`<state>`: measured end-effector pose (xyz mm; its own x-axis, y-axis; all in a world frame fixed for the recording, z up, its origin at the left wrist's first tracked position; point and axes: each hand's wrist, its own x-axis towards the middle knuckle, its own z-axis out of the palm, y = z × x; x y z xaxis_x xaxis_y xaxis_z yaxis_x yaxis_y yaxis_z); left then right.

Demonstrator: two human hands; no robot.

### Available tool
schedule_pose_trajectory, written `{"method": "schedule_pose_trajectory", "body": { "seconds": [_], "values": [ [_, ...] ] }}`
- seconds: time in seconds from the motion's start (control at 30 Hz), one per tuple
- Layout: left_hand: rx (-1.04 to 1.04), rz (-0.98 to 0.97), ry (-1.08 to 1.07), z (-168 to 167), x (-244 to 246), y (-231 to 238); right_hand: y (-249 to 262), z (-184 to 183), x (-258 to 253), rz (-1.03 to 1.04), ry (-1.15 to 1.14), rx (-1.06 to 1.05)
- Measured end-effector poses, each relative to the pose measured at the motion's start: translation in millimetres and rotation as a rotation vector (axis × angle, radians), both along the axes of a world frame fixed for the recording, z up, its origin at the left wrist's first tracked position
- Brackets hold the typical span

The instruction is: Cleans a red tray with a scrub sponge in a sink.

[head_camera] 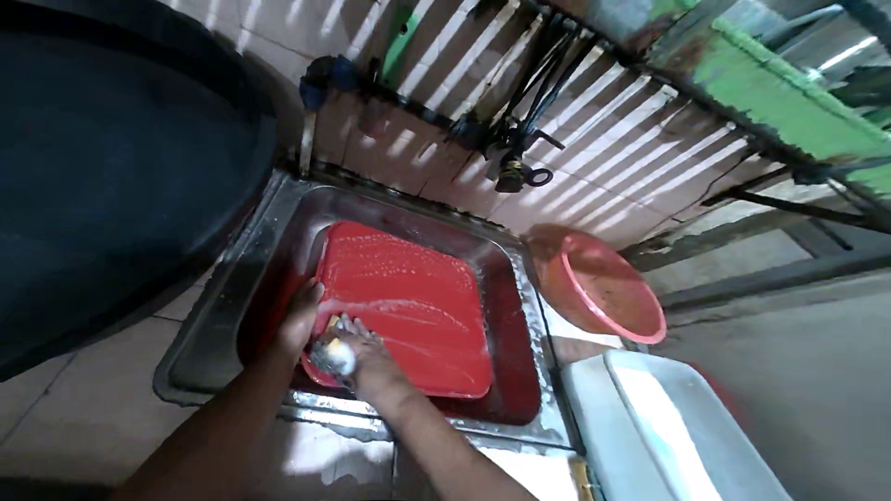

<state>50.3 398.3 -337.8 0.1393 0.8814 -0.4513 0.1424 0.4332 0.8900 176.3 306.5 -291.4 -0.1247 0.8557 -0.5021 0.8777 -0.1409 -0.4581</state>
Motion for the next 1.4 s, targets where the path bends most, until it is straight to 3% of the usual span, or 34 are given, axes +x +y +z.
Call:
{"method": "schedule_pose_trajectory", "body": {
  "seconds": [0.07,0.17,0.27,0.33,0.4,0.5,0.6,0.73,0.83,0.93,1.0,1.1,1.2,1.4],
  "values": [
    [-0.054,0.061,-0.035,-2,4,-1,-20,-17,48,-0.058,0.047,0.048],
    [-0.055,0.075,-0.020,-5,7,2,-64,-37,148,-0.355,-0.006,-0.025],
    [-0.035,0.064,-0.014,-4,7,2,-82,-2,198,-0.547,-0.229,-0.190],
    [-0.024,0.051,0.005,-3,8,1,-82,37,197,-0.659,-0.251,-0.020],
    [0.001,0.044,0.042,-6,8,3,-94,85,192,-0.680,-0.312,0.324],
    [0.017,0.045,0.048,-6,8,1,-144,145,222,-0.698,-0.464,0.659],
    [0.068,0.035,0.040,-6,7,-1,-198,172,266,-0.952,-0.563,0.396],
    [0.058,-0.009,0.091,1,6,-1,-234,146,307,-1.079,-0.467,0.088],
    [0.063,-0.009,0.096,-1,5,0,-192,158,293,-0.911,-0.434,0.244],
    [0.069,0.005,0.090,-4,5,-1,-99,190,265,-0.592,-0.411,0.653],
    [0.068,0.018,0.089,-6,4,-2,-32,221,236,-0.494,-0.328,0.781],
    [0.058,0.020,0.120,-3,5,0,55,248,199,-0.535,-0.183,0.736],
    [0.110,0.032,0.150,-2,6,1,119,239,197,-0.528,-0.120,0.693],
    [0.141,-0.135,0.340,-3,3,9,138,205,224,-0.526,0.377,0.764]
  ]
}}
